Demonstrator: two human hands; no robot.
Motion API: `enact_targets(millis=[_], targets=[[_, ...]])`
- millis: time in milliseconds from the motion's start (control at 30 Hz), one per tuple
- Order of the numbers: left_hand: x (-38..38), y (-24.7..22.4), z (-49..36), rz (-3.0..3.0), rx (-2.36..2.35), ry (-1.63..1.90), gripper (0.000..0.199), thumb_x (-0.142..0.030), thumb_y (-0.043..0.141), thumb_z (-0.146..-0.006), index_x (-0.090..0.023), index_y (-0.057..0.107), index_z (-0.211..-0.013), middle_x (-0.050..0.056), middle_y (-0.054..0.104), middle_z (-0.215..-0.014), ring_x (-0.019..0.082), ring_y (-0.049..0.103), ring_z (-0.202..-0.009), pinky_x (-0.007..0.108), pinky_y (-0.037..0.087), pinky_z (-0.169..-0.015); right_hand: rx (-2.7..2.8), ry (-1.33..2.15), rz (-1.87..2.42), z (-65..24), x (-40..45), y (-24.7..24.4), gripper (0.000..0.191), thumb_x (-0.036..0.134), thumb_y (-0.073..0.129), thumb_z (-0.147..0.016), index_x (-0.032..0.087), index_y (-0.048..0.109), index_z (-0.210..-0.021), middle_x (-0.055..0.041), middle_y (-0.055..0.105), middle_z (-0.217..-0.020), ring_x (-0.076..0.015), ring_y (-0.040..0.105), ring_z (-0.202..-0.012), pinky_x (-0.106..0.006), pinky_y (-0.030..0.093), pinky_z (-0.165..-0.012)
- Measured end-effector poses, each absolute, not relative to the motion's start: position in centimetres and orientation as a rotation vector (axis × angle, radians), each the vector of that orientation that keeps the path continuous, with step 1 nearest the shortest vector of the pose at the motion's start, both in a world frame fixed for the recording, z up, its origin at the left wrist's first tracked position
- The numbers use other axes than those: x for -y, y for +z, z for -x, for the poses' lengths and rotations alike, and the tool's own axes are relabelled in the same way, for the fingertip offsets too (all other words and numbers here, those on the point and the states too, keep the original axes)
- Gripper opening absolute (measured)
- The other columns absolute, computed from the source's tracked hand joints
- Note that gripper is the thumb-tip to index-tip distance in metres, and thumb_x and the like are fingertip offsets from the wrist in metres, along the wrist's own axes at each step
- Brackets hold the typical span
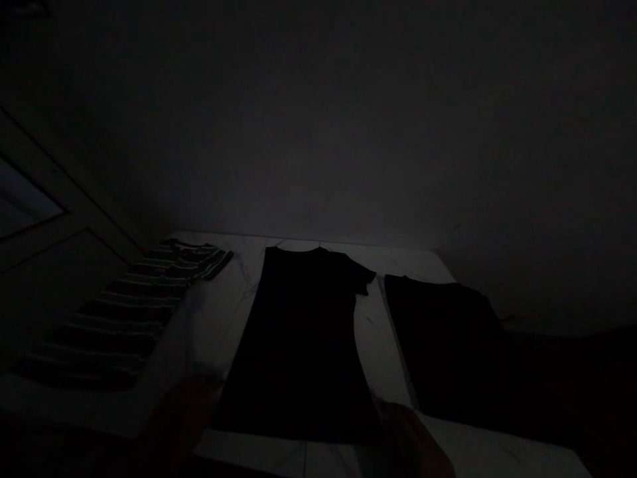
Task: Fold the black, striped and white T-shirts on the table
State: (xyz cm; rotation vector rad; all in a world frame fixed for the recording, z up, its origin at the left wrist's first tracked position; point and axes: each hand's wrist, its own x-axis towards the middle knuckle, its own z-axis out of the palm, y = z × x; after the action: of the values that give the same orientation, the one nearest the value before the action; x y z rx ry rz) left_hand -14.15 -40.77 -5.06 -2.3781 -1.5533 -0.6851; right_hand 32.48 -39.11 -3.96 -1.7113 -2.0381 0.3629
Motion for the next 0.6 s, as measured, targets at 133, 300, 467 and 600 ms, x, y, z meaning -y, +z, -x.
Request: enact_targets(millis=[133,300,467,600], targets=[[29.2,-1.9,11.9,2.497,1.559,-0.583,0.042,-0.022,0.036,-0.103,-0.019,0.056,-0.139,0.011,0.065,-0.137,0.024,0.059,-0.128,0.043,0.048,-0.108,2.262,0.294,1.501,-23.0,31.6,-0.5,0.048,0.023,0.037,-0.098,0.019,0.057,-0.141,-0.0125,0.062,-0.141,-0.0256,0.060,-0.127,-0.043,0.051,-0.105],[19.5,-3.3,9.5,2.515,1.677,-0.305,0.050,-0.030,0.040,-0.102,-0.011,0.046,-0.148,0.019,0.046,-0.155,0.033,0.041,-0.145,0.056,0.037,-0.115,2.577,0.290,1.398,-15.8,25.7,0.5,0.061,0.032,0.052,-0.098,0.012,0.039,-0.154,-0.0161,0.035,-0.161,-0.0314,0.027,-0.152,-0.055,0.024,-0.122],[19.2,-5.4,10.3,2.509,1.672,-0.254,0.054,-0.038,0.037,-0.104,-0.014,0.041,-0.153,0.017,0.040,-0.160,0.033,0.035,-0.149,0.057,0.032,-0.117,2.552,0.228,1.578,-18.4,26.2,-2.7,0.068,0.048,0.046,-0.102,0.012,0.033,-0.157,-0.0172,0.029,-0.164,-0.0336,0.021,-0.153,-0.059,0.019,-0.121],[19.3,-5.2,10.2,2.500,1.719,-0.151,0.057,-0.042,0.036,-0.104,-0.016,0.039,-0.155,0.014,0.036,-0.162,0.032,0.032,-0.150,0.055,0.031,-0.119,2.546,0.161,1.599,-20.1,27.2,-4.4,0.073,0.058,0.040,-0.101,0.013,0.032,-0.158,-0.0167,0.030,-0.163,-0.0337,0.022,-0.153,-0.059,0.019,-0.121]])
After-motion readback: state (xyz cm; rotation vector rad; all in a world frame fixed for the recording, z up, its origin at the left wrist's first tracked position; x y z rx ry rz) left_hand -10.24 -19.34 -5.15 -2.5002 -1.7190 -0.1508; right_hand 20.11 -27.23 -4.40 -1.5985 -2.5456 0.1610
